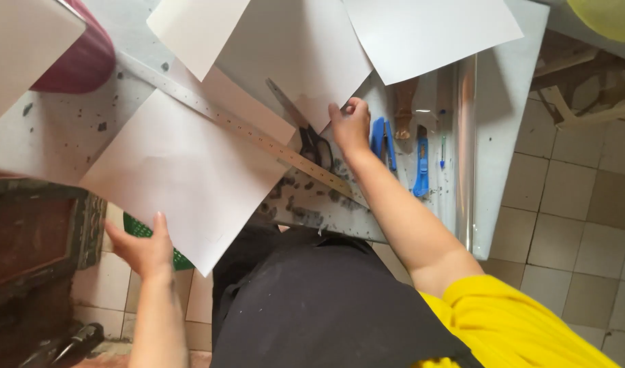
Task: The person measures and cuts a large sheet of white paper using a metal ruler, a utility knife, and scissors. They score the paper along the ruler's edge and then fold and tear the sheet to separate the pieces.
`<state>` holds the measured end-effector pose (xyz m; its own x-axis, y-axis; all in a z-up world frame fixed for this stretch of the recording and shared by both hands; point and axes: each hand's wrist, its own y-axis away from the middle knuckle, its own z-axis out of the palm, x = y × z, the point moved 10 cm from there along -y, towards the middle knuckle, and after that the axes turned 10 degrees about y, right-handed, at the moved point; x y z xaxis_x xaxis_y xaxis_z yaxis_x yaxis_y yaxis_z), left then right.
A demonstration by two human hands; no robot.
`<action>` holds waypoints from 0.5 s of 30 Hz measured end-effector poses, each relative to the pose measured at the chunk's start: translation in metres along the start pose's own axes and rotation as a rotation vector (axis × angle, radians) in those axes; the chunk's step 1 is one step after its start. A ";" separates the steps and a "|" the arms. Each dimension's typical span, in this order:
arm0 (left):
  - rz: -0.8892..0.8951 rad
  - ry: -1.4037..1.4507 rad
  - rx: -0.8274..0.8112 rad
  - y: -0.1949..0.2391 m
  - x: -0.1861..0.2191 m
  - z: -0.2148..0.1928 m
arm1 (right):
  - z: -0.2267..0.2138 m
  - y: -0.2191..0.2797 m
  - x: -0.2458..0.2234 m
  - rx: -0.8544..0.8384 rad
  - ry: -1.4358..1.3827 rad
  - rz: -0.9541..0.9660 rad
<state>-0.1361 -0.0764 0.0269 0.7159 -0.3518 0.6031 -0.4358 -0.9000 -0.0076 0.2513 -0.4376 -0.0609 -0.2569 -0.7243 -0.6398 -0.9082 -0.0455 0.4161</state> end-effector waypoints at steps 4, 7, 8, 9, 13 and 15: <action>-0.766 0.614 0.003 0.053 -0.162 0.066 | 0.030 -0.056 0.051 0.112 -0.464 0.318; -0.730 0.725 -0.038 0.053 -0.155 0.075 | 0.050 -0.090 0.071 0.066 -0.449 0.332; -0.613 0.689 -0.041 0.050 -0.132 0.065 | 0.058 -0.103 0.078 0.015 -0.413 0.294; -0.617 0.690 -0.037 0.056 -0.124 0.053 | 0.060 -0.100 0.082 0.011 -0.409 0.292; -0.559 0.571 0.069 0.056 -0.099 0.011 | 0.066 -0.110 0.075 0.123 -0.488 0.163; -0.573 0.543 0.088 0.062 -0.092 -0.002 | 0.075 -0.108 0.067 0.169 -0.534 0.100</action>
<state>-0.2303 -0.0988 -0.0276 0.4391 0.3264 0.8370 -0.0191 -0.9281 0.3719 0.3067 -0.4299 -0.1974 -0.4364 -0.2690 -0.8586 -0.8996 0.1480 0.4109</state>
